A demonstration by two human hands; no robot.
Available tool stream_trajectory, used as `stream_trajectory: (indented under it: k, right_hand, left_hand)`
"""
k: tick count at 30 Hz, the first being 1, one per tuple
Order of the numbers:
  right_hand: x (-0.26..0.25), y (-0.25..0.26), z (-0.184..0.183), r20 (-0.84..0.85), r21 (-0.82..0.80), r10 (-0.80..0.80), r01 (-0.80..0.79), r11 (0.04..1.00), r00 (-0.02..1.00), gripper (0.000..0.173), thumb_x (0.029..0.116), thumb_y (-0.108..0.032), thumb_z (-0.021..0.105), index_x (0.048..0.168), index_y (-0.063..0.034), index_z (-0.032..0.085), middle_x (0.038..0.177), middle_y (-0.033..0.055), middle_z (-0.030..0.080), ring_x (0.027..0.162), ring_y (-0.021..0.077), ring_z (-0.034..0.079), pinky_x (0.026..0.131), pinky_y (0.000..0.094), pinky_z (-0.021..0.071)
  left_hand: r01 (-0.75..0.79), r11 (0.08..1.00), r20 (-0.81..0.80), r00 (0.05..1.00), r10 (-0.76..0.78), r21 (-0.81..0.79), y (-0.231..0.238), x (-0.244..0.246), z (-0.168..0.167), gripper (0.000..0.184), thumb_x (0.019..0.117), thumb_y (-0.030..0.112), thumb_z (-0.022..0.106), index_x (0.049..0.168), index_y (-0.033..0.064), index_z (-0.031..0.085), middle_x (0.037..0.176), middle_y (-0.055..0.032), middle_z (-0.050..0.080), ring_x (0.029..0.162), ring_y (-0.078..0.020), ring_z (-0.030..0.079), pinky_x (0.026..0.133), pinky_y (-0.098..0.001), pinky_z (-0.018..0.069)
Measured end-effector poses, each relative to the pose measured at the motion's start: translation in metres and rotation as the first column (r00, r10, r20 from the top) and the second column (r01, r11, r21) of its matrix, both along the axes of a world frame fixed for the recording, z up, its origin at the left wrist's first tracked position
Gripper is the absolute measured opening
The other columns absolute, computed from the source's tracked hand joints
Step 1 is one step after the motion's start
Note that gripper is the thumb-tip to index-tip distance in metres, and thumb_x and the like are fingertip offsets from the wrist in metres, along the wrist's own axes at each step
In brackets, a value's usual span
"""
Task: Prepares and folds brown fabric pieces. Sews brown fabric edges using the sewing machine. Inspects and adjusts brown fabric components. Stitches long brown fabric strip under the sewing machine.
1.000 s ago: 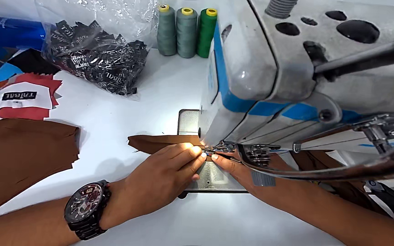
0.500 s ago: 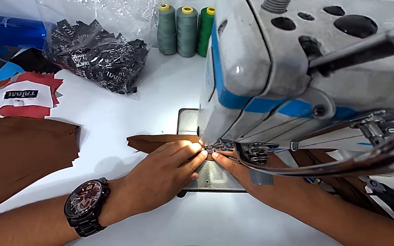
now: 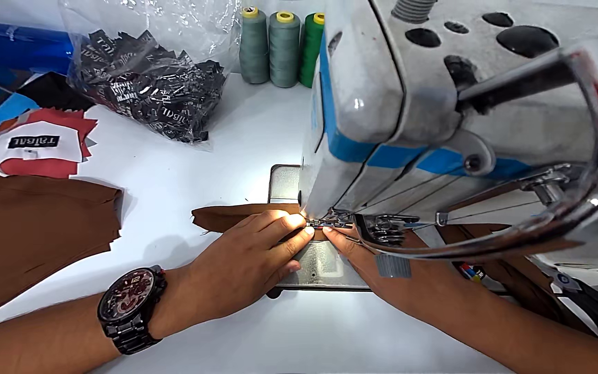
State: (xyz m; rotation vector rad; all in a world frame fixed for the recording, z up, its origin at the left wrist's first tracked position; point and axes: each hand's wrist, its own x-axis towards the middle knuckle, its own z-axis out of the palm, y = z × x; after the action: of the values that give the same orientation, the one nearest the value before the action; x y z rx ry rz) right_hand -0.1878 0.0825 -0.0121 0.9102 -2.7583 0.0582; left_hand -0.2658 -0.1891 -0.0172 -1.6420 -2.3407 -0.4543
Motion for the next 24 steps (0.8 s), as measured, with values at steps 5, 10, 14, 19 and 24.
stream_trajectory:
  k: [5, 10, 14, 19, 24]
  right_hand:
    - [0.0, -0.001, 0.001, -0.012, 0.004, 0.0, 0.0, 1.0, 1.0, 0.021, 0.0989, -0.017, 0.056, 0.1, -0.0128, 0.077, 0.086, 0.0085, 0.067, 0.085, 0.0251, 0.068, 0.074, 0.0364, 0.0563]
    - [-0.001, 0.0, -0.001, 0.014, 0.021, -0.007, 0.006, 1.0, 1.0, 0.022, 0.0987, -0.018, 0.055, 0.105, -0.0155, 0.076, 0.09, 0.007, 0.068, 0.088, 0.0247, 0.069, 0.076, 0.0368, 0.0566]
    - [-0.001, 0.001, -0.002, 0.027, 0.026, -0.008, 0.007, 1.0, 1.0, 0.021, 0.0985, -0.018, 0.055, 0.102, -0.016, 0.076, 0.088, 0.0058, 0.068, 0.087, 0.0236, 0.069, 0.074, 0.0369, 0.0563]
    - [-0.002, -0.003, 0.005, 0.122, -0.017, -0.066, 0.069, 0.997, 0.99, 0.033, 0.1053, -0.03, 0.048, 0.098, -0.0148, 0.076, 0.083, 0.0051, 0.069, 0.083, 0.0232, 0.07, 0.073, 0.0391, 0.0572]
    - [-0.003, -0.005, -0.018, 0.138, -0.08, -0.115, 0.127, 0.989, 0.984, 0.044, 0.1076, -0.043, 0.038, 0.13, -0.0243, 0.071, 0.098, 0.0004, 0.072, 0.097, 0.0184, 0.069, 0.083, 0.0381, 0.0567]
  left_hand:
    - [0.009, 1.0, -0.013, 1.0, -0.009, -0.002, -0.001, 0.0, -0.001, 0.046, 0.1085, 0.037, 0.037, 0.13, 0.0141, 0.07, 0.129, -0.0028, 0.067, 0.124, -0.0183, 0.059, 0.107, -0.0302, 0.044]
    - [0.003, 1.0, -0.036, 0.999, -0.003, -0.008, 0.0, 0.0, -0.002, 0.047, 0.1088, 0.038, 0.036, 0.132, 0.0139, 0.069, 0.133, -0.003, 0.066, 0.126, -0.0177, 0.058, 0.108, -0.0296, 0.0426]
    - [0.004, 1.0, -0.054, 0.999, -0.005, -0.007, 0.0, 0.001, -0.001, 0.046, 0.1083, 0.036, 0.036, 0.131, 0.0138, 0.07, 0.134, -0.0022, 0.066, 0.124, -0.0173, 0.059, 0.108, -0.0288, 0.0424]
    - [0.007, 1.0, -0.053, 0.999, -0.008, -0.02, -0.001, -0.001, 0.001, 0.047, 0.1085, 0.037, 0.035, 0.131, 0.0128, 0.069, 0.131, -0.002, 0.067, 0.125, -0.0174, 0.059, 0.109, -0.0291, 0.0427]
    - [0.019, 0.999, -0.03, 0.999, -0.02, -0.026, -0.004, -0.006, 0.001, 0.048, 0.1089, 0.039, 0.033, 0.134, 0.0151, 0.067, 0.128, -0.0004, 0.067, 0.124, -0.0164, 0.058, 0.108, -0.0304, 0.0432]
